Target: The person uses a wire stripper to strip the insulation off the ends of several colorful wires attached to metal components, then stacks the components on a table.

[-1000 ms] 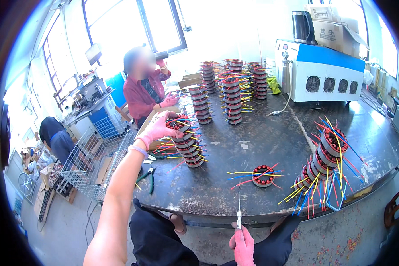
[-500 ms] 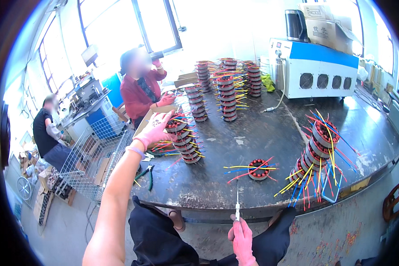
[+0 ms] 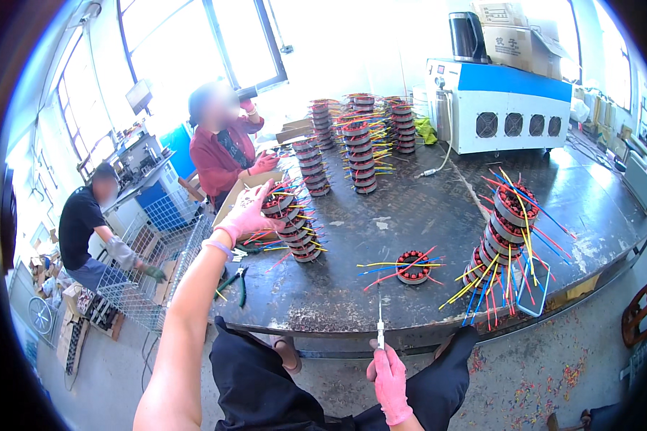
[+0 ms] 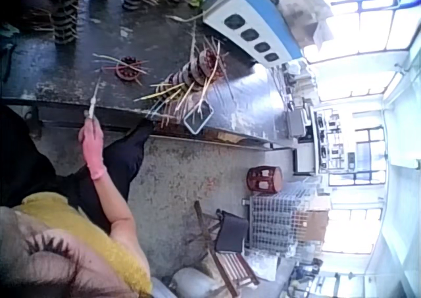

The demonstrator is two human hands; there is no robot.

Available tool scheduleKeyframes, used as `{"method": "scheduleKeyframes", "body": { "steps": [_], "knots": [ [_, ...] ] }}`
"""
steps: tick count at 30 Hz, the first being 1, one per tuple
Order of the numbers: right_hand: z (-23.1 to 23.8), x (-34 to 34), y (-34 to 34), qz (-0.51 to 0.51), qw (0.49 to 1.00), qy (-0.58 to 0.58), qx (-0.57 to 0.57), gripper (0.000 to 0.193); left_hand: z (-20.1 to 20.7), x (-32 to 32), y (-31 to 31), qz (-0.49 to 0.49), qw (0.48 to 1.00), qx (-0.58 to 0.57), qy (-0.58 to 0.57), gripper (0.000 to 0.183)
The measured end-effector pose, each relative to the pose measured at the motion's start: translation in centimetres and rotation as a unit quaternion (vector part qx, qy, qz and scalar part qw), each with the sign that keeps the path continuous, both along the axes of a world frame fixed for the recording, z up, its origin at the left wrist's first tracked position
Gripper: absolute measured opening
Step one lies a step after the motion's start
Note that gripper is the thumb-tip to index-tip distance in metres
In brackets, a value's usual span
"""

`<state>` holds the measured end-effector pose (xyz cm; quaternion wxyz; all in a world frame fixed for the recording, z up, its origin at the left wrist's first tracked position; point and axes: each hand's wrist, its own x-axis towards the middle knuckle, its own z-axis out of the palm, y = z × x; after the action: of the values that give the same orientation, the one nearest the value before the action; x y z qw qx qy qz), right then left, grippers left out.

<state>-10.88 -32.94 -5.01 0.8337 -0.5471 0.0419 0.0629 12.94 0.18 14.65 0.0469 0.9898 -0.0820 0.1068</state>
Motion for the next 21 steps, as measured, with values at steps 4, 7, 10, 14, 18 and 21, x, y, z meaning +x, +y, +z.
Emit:
{"method": "scheduleKeyframes", "body": {
  "steps": [4,7,10,14,18,21],
  "knots": [
    [0.4,-0.1,0.2,0.002,1.000,0.010,-0.002,0.035,0.0,1.1,1.3,-0.029,0.998,-0.051,-0.016,0.112],
    [0.3,-0.1,0.1,0.001,1.000,0.008,-0.001,0.035,0.5,2.0,1.4,-0.020,0.999,0.001,0.028,0.114],
    [0.5,-0.1,0.2,-0.001,1.000,0.012,-0.002,0.035,-0.1,2.3,1.6,-0.036,0.999,0.017,-0.005,0.111],
    [0.4,0.0,-0.2,-0.005,1.000,0.012,0.003,0.035,0.5,1.8,1.2,-0.048,0.996,-0.069,0.005,0.110],
    [0.5,0.0,0.0,0.004,1.000,0.008,0.008,0.035,0.2,1.7,1.3,-0.057,0.998,-0.030,0.015,0.111],
    [0.2,0.1,0.2,0.002,1.000,0.014,0.008,0.035,0.2,1.5,1.2,-0.065,0.997,-0.030,0.020,0.114]
  ]
}}
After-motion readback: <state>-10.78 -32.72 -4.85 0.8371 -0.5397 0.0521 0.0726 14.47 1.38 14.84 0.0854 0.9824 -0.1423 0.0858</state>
